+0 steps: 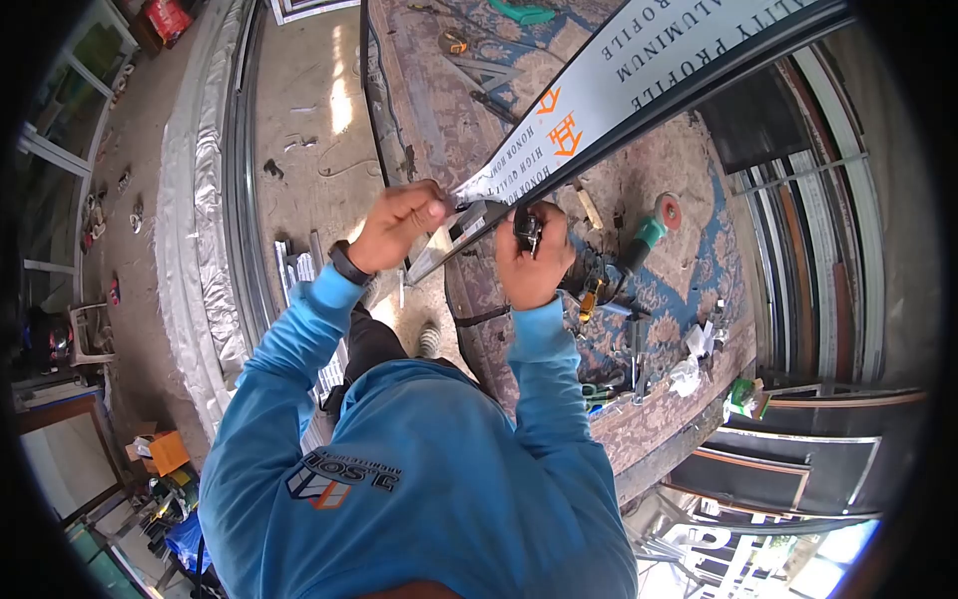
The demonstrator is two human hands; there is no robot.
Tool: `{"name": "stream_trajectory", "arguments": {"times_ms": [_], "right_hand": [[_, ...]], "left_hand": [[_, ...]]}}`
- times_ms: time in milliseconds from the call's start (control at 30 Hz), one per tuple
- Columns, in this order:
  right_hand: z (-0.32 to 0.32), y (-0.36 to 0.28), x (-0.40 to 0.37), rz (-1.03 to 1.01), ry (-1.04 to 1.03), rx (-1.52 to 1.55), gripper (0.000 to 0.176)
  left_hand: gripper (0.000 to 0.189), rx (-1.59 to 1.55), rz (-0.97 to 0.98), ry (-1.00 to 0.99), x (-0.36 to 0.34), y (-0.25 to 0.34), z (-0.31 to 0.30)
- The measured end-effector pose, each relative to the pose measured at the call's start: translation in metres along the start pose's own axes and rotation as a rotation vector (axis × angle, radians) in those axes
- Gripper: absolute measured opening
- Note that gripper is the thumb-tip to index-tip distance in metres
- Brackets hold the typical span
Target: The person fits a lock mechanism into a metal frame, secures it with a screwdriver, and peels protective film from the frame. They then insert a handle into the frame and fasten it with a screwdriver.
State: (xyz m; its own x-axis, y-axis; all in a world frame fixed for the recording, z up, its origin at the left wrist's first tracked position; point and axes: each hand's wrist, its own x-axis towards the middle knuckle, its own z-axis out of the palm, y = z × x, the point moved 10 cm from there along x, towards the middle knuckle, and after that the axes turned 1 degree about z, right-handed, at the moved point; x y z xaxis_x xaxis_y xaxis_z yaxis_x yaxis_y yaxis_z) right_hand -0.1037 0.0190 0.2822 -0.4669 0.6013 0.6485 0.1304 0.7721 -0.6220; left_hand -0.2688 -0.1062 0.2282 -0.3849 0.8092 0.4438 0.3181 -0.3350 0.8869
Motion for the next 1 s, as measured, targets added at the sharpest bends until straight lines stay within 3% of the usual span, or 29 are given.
{"name": "stream_trajectory", "arguments": {"times_ms": [133, 267, 500, 633, 667, 767, 800, 933, 1000], "right_hand": [[-0.001, 0.0, 0.001, 0.008, 0.022, -0.006, 0.023], [-0.001, 0.001, 0.001, 0.035, 0.035, 0.0, 0.022], [0.002, 0.005, 0.003, 0.018, 0.03, 0.019, 0.023], [0.003, 0.009, -0.002, 0.074, 0.032, 0.05, 0.023], [0.002, 0.008, -0.003, 0.098, 0.035, 0.062, 0.023], [0.001, 0.005, -0.002, 0.093, 0.035, 0.066, 0.023], [0.001, 0.004, -0.001, 0.08, 0.036, 0.061, 0.023], [-0.001, 0.002, 0.002, 0.002, 0.021, 0.05, 0.023], [0.002, 0.007, 0.001, 0.017, 0.003, 0.051, 0.023]], "left_hand": [[0.031, 0.116, -0.256, -0.057, -0.005, -0.027, 0.001], [0.031, 0.118, 0.237, 0.075, -0.004, -0.004, 0.015], [0.035, 0.022, -0.22, 0.011, -0.05, -0.049, -0.012], [0.013, 0.112, -0.075, 0.06, -0.033, -0.037, 0.007], [0.018, 0.221, 0.029, 0.049, -0.03, -0.038, 0.013], [0.016, 0.412, 0.055, 0.04, -0.041, -0.066, 0.018], [0.012, 0.408, 0.029, 0.088, -0.046, -0.068, 0.014], [0.01, 0.335, -0.215, -0.054, -0.062, -0.062, 0.009], [0.01, 0.244, -0.158, -0.04, -0.069, -0.067, 0.003]]}}
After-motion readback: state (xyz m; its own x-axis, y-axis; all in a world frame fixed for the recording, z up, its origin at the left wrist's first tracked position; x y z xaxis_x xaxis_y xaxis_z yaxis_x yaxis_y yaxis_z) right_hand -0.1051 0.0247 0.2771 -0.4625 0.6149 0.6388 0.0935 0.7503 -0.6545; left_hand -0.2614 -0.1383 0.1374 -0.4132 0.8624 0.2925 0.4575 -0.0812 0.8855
